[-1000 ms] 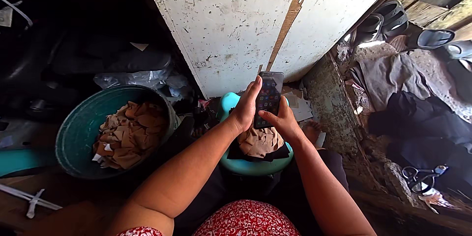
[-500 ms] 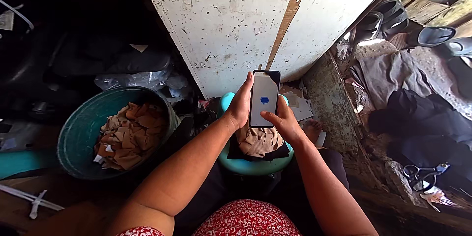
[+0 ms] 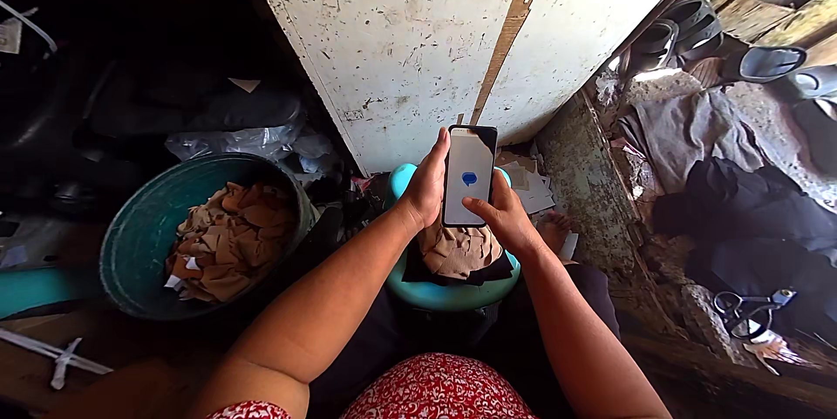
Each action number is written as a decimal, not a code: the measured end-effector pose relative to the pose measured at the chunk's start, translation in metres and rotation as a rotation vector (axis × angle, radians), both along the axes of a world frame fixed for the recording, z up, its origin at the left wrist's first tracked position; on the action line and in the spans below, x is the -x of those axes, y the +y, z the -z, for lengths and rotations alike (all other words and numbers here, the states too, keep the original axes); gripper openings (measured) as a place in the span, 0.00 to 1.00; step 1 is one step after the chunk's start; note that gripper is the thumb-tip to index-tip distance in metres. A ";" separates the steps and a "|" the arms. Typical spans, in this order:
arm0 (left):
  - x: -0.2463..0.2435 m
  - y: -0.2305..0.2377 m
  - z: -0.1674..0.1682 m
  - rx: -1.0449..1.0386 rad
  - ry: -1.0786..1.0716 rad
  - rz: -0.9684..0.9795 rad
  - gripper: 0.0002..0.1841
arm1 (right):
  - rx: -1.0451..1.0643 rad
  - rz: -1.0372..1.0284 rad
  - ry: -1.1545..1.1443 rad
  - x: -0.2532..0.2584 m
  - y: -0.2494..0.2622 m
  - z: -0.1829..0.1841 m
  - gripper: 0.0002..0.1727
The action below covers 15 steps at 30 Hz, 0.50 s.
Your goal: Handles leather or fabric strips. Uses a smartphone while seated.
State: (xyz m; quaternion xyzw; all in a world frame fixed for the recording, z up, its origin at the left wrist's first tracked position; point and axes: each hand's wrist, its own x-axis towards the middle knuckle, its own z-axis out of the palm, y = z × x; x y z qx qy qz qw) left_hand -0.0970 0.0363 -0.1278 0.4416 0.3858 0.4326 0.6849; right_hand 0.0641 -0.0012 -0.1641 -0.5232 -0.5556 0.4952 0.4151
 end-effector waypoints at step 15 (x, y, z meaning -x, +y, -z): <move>0.001 0.001 0.000 0.010 -0.040 0.024 0.40 | 0.001 -0.017 0.029 0.000 0.000 0.000 0.33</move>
